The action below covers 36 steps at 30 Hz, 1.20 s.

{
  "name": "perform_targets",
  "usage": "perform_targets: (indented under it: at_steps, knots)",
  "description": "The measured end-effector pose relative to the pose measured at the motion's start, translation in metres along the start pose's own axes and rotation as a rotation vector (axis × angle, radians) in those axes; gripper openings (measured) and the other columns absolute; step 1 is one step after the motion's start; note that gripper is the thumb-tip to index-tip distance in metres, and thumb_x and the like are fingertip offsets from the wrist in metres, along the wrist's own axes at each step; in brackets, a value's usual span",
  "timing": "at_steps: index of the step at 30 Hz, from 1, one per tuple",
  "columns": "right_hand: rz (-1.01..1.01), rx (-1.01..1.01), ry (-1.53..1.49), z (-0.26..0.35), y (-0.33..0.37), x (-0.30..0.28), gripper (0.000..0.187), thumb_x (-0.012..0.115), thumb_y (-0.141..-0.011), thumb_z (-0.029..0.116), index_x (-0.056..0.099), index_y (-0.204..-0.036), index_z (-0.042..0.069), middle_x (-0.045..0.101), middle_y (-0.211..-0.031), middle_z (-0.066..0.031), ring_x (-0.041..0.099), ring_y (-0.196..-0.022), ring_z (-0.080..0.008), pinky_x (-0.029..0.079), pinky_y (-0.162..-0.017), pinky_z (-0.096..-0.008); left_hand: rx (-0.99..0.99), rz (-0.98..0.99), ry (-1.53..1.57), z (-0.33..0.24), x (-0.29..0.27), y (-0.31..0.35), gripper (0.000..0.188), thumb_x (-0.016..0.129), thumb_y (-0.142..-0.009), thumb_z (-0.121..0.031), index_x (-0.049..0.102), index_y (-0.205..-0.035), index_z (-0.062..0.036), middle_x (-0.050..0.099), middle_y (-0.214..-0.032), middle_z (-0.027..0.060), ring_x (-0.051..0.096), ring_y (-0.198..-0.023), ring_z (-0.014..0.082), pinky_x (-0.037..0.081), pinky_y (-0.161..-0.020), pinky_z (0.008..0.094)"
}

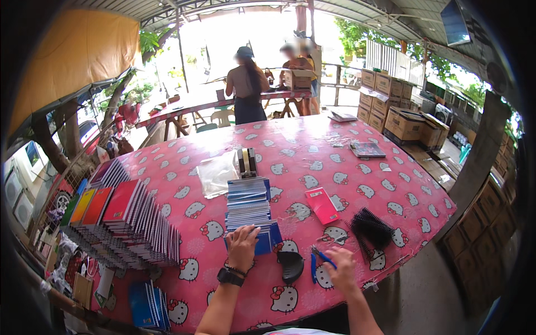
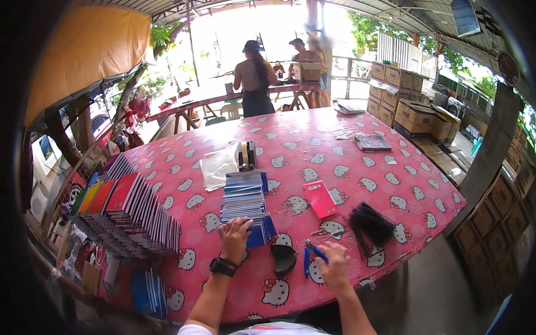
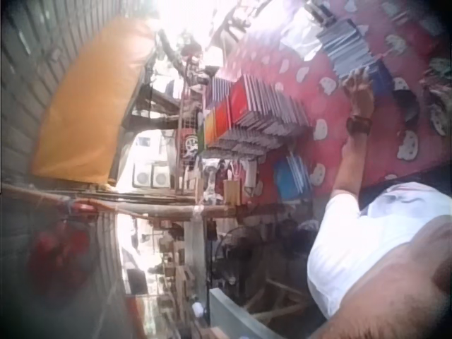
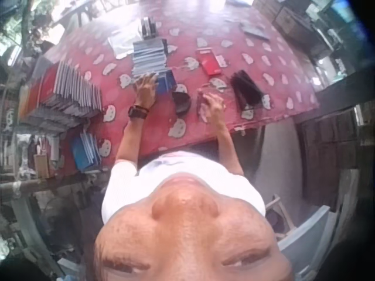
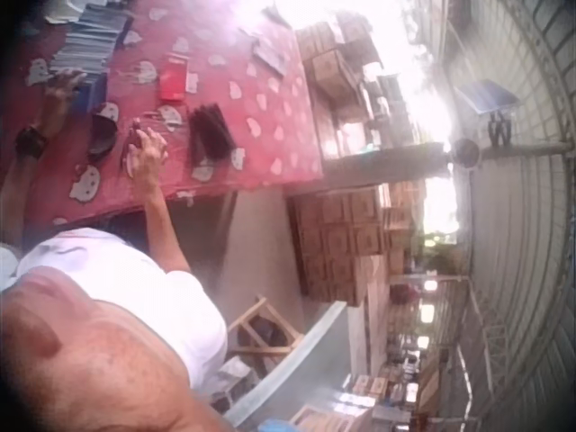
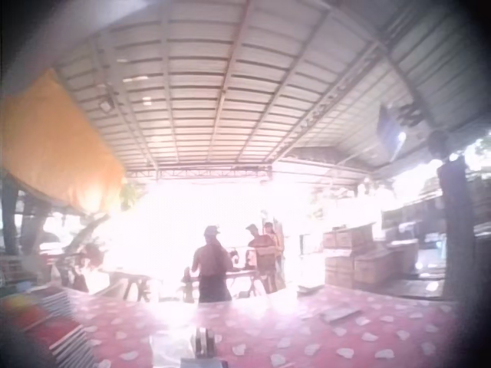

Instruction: The person assembles notebooks by sliding black plastic coils through the holes of a stack of paper and covers.

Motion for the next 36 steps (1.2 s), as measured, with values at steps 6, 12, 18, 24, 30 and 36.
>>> perform_targets:
  at_steps: [6, 12, 18, 24, 30, 36]
  knots:
    - [-0.199, 0.122, 0.128, -0.089, -0.025, -0.06, 0.044, 0.074, -0.071, 0.013, 0.062, -0.113, 0.006, 0.058, -0.118, -0.0155, 0.046, -0.117, -0.033, 0.039, -0.098, -0.0439, -0.021, -0.061, 0.043, 0.003, 0.002, 0.0, 0.027, 0.066, -0.081, -0.015, 0.065, -0.108, -0.0156, 0.061, -0.111, -0.0029, 0.054, -0.108, 0.0165, 0.033, -0.091, 0.0375]
    - [0.004, 0.162, 0.268, -0.089, -0.038, -0.022, 0.05, 0.079, -0.066, 0.011, 0.06, -0.113, 0.008, 0.052, -0.113, -0.0144, 0.052, -0.106, -0.0331, 0.044, -0.091, -0.0399, -0.02, -0.137, 0.11, 0.012, -0.003, 0.006, 0.022, 0.064, -0.082, -0.013, 0.062, -0.104, -0.0151, 0.061, -0.11, -0.0014, 0.054, -0.109, 0.0178, 0.035, -0.091, 0.0391]
    - [-0.125, 0.273, 0.18, -0.117, -0.052, -0.021, 0.043, 0.075, -0.067, 0.002, 0.056, -0.105, 0.006, 0.057, -0.098, -0.0135, 0.058, -0.092, -0.032, 0.048, -0.081, -0.039, -0.015, -0.153, 0.112, 0.004, -0.017, 0.008, 0.021, 0.065, -0.079, -0.011, 0.059, -0.099, -0.0137, 0.059, -0.098, 0.0026, 0.055, -0.1, 0.0222, 0.035, -0.088, 0.0399]
    - [-0.273, 0.232, 0.284, -0.128, -0.049, -0.059, 0.03, 0.067, -0.069, -0.006, 0.059, -0.096, 0.005, 0.058, -0.087, -0.012, 0.058, -0.082, -0.03, 0.048, -0.075, -0.0394, -0.019, -0.019, 0.182, -0.025, -0.006, 0.001, 0.02, 0.067, -0.077, -0.012, 0.062, -0.097, -0.0142, 0.056, -0.09, 0.0018, 0.054, -0.089, 0.0215, 0.034, -0.082, 0.0381]
    - [-0.381, 0.205, 0.101, -0.092, -0.056, -0.081, 0.035, 0.057, -0.069, -0.012, 0.059, -0.1, 0.003, 0.056, -0.09, -0.0092, 0.056, -0.079, -0.0248, 0.049, -0.072, -0.0348, -0.073, 0.054, 0.236, -0.008, -0.029, 0.002, 0.015, 0.069, -0.075, -0.011, 0.066, -0.089, -0.0153, 0.056, -0.083, 0.0008, 0.054, -0.085, 0.0212, 0.034, -0.078, 0.0377]
    - [-0.064, 0.309, -0.829, -0.051, -0.058, -0.082, 0.044, 0.051, -0.083, 0.006, 0.049, -0.127, 0.007, 0.053, -0.087, -0.0008, 0.047, -0.069, -0.0064, 0.039, -0.056, -0.0192, -0.017, 0.214, 0.224, -0.039, -0.042, 0.016, 0.018, 0.069, -0.072, -0.006, 0.067, -0.088, -0.0137, 0.06, -0.082, 0.0012, 0.055, -0.082, 0.0226, 0.036, -0.076, 0.0355]
Point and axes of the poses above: each hand's wrist, its own y-axis away from the middle knuckle, its own x-axis out of the palm, z = x × y, the point moved 9 cm from there along -y, towards the middle knuckle
